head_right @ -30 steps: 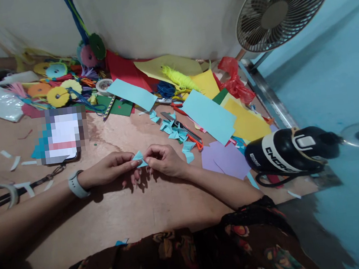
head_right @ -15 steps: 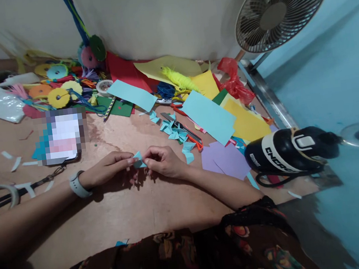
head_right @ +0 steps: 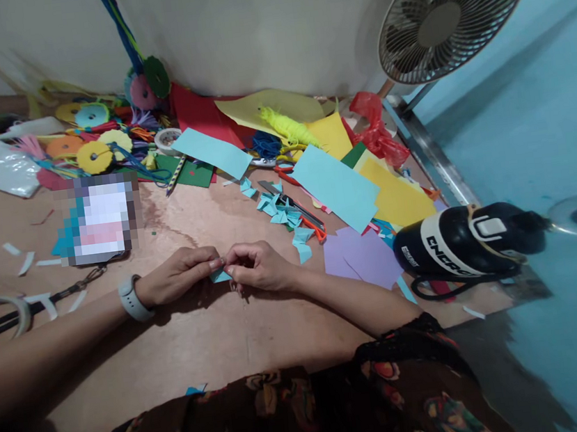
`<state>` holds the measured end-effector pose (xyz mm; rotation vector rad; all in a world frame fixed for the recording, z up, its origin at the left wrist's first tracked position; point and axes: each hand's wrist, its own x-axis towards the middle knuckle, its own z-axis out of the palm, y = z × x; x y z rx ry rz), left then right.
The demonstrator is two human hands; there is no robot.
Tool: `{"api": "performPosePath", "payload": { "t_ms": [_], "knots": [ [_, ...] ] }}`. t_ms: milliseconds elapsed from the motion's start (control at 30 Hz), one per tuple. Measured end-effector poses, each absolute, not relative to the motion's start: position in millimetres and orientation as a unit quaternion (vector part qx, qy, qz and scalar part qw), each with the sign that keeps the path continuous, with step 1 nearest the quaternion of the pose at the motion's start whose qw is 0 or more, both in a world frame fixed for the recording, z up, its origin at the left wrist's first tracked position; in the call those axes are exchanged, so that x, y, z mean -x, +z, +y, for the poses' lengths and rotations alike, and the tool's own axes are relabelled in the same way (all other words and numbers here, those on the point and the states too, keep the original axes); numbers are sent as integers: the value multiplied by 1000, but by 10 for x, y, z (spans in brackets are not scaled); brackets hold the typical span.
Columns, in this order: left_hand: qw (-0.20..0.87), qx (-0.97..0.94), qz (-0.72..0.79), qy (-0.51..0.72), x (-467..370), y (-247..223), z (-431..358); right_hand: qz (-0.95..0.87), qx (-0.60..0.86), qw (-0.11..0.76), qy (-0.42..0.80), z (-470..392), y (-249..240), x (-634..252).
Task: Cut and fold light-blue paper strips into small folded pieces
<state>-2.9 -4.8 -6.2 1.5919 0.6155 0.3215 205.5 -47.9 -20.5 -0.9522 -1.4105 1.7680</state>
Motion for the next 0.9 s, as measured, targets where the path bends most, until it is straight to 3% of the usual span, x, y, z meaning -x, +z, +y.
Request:
{"api": "performPosePath", "payload": {
  "t_ms": [200, 467, 900],
  "knots": [
    [725, -596, 300, 169, -1, -79, -49, -531, 384, 351, 669, -506, -196, -2037],
    [684, -587, 325, 287, -40, -68, 2, -440, 432, 449, 646, -400, -270, -2021],
    [692, -571, 326, 297, -53, -65, -27, -453, 432, 428, 652, -371, -194, -2035]
  ]
}}
